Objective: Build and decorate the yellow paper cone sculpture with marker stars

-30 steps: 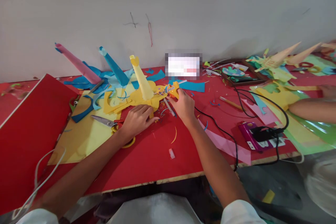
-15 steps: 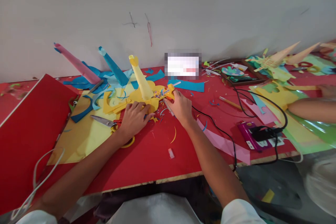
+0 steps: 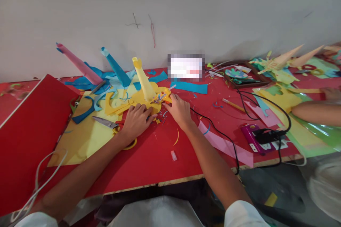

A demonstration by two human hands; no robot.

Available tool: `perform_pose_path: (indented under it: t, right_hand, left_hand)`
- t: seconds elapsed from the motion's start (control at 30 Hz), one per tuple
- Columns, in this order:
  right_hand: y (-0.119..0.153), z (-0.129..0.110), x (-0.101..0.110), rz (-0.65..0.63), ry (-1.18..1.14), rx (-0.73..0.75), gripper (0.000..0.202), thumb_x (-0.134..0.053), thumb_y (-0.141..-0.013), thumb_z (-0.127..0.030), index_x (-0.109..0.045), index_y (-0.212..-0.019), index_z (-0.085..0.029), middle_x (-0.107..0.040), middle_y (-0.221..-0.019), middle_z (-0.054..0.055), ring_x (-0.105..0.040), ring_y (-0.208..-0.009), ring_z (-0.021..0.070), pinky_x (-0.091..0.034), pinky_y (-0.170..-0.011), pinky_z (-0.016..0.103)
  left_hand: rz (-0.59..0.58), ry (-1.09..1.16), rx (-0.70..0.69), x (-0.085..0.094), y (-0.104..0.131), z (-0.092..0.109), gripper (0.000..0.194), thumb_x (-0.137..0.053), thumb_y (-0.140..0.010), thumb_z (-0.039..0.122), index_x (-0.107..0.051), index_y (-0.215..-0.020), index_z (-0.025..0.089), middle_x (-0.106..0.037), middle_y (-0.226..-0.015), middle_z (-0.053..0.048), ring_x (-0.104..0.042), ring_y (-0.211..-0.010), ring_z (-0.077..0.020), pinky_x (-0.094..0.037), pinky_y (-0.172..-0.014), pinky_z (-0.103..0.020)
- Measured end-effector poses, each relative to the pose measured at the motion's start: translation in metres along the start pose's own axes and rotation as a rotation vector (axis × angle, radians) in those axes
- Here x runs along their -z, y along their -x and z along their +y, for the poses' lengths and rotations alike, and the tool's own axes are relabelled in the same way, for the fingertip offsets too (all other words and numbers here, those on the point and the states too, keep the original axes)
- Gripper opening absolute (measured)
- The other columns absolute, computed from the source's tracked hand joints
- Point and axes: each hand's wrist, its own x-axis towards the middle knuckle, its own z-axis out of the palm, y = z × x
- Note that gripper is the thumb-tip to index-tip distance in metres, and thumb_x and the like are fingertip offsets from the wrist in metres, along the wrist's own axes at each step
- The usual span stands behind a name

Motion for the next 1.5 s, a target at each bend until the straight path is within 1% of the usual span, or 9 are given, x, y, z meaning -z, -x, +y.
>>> perform_pose_path:
  t: [0.2,0.37,0.5,0.67,0.83,1.0,1.17,1.33,1.5]
  right_hand:
    - [0.000,0.002,0.000,0.026,0.029,-0.012,0.038,-0.066,-0.096,-0.051,-0.062,-0.121,-0.023,-0.076,-0.113,0.009,-0.072,-0.092,0.0259,-0.034,-0.065,0.030]
    - [0.000,0.004,0.002,0.029,0.028,-0.019,0.038,-0.065,-0.097,-0.050,-0.062,-0.121,-0.022,-0.076,-0.115,0.011,-0.072,-0.095,0.0265,-0.035,-0.065,0.030]
    - [0.000,-0.001,0.002,0.028,0.016,-0.004,0.037,-0.065,-0.097,-0.051,-0.062,-0.119,-0.021,-0.076,-0.114,0.011,-0.072,-0.094,0.0265,-0.035,-0.064,0.030]
    - [0.000,-0.006,0.001,0.004,0.021,-0.006,0.034,-0.058,-0.101,-0.051,-0.063,-0.119,-0.022,-0.075,-0.112,0.012,-0.071,-0.089,0.0252,-0.034,-0.064,0.030]
    - [0.000,-0.001,0.003,0.010,0.022,-0.013,0.037,-0.062,-0.098,-0.050,-0.062,-0.123,-0.022,-0.075,-0.115,0.013,-0.071,-0.093,0.0267,-0.035,-0.065,0.030]
    - [0.000,0.001,0.004,0.007,0.023,-0.027,0.036,-0.064,-0.097,-0.048,-0.062,-0.122,-0.022,-0.075,-0.115,0.012,-0.071,-0.095,0.0258,-0.037,-0.067,0.030]
    - [-0.003,-0.003,0.002,0.006,0.025,-0.011,0.036,-0.062,-0.098,-0.047,-0.062,-0.122,-0.021,-0.075,-0.115,0.014,-0.071,-0.093,0.0267,-0.037,-0.067,0.030]
    - [-0.003,-0.004,-0.001,0.042,0.034,-0.007,0.033,-0.064,-0.097,-0.046,-0.061,-0.118,-0.021,-0.076,-0.108,0.011,-0.072,-0.090,0.0265,-0.034,-0.063,0.031]
    - [-0.002,-0.005,-0.003,0.016,0.048,-0.012,0.029,-0.058,-0.099,-0.041,-0.060,-0.117,-0.020,-0.075,-0.109,0.012,-0.072,-0.090,0.0266,-0.035,-0.063,0.031]
  left_hand:
    - [0.002,0.000,-0.003,0.000,-0.001,0.000,0.044,-0.041,-0.107,0.050,-0.071,-0.113,0.019,-0.069,-0.100,-0.013,-0.060,-0.103,-0.0311,-0.034,-0.082,-0.044]
    - [-0.003,-0.012,-0.004,0.000,0.000,-0.001,0.044,-0.040,-0.107,0.051,-0.070,-0.114,0.020,-0.069,-0.099,-0.011,-0.060,-0.101,-0.0308,-0.035,-0.082,-0.044]
    - [-0.011,0.001,-0.006,-0.001,0.000,-0.001,0.044,-0.041,-0.107,0.050,-0.070,-0.115,0.019,-0.070,-0.099,-0.013,-0.061,-0.102,-0.0313,-0.035,-0.082,-0.044]
    - [-0.019,0.030,0.006,-0.001,-0.001,-0.001,0.042,-0.043,-0.106,0.049,-0.070,-0.116,0.018,-0.072,-0.099,-0.014,-0.061,-0.103,-0.0317,-0.035,-0.082,-0.044]
    - [-0.029,0.026,0.009,0.000,-0.001,-0.001,0.043,-0.042,-0.106,0.049,-0.070,-0.114,0.018,-0.072,-0.098,-0.014,-0.061,-0.102,-0.0312,-0.035,-0.082,-0.044]
    - [-0.024,0.013,0.002,0.000,-0.001,-0.001,0.044,-0.040,-0.107,0.050,-0.070,-0.116,0.018,-0.072,-0.098,-0.013,-0.061,-0.101,-0.0309,-0.034,-0.082,-0.044]
    - [-0.022,0.019,0.003,0.000,-0.001,0.000,0.043,-0.042,-0.107,0.049,-0.070,-0.115,0.017,-0.072,-0.098,-0.014,-0.061,-0.101,-0.0310,-0.034,-0.081,-0.043]
    - [-0.023,0.016,-0.001,-0.001,-0.001,-0.001,0.045,-0.040,-0.107,0.050,-0.070,-0.115,0.018,-0.072,-0.098,-0.013,-0.062,-0.101,-0.0309,-0.035,-0.082,-0.044]
    - [-0.026,0.026,0.005,-0.003,-0.001,-0.001,0.044,-0.041,-0.107,0.049,-0.071,-0.116,0.018,-0.073,-0.098,-0.014,-0.062,-0.101,-0.0314,-0.035,-0.082,-0.044]
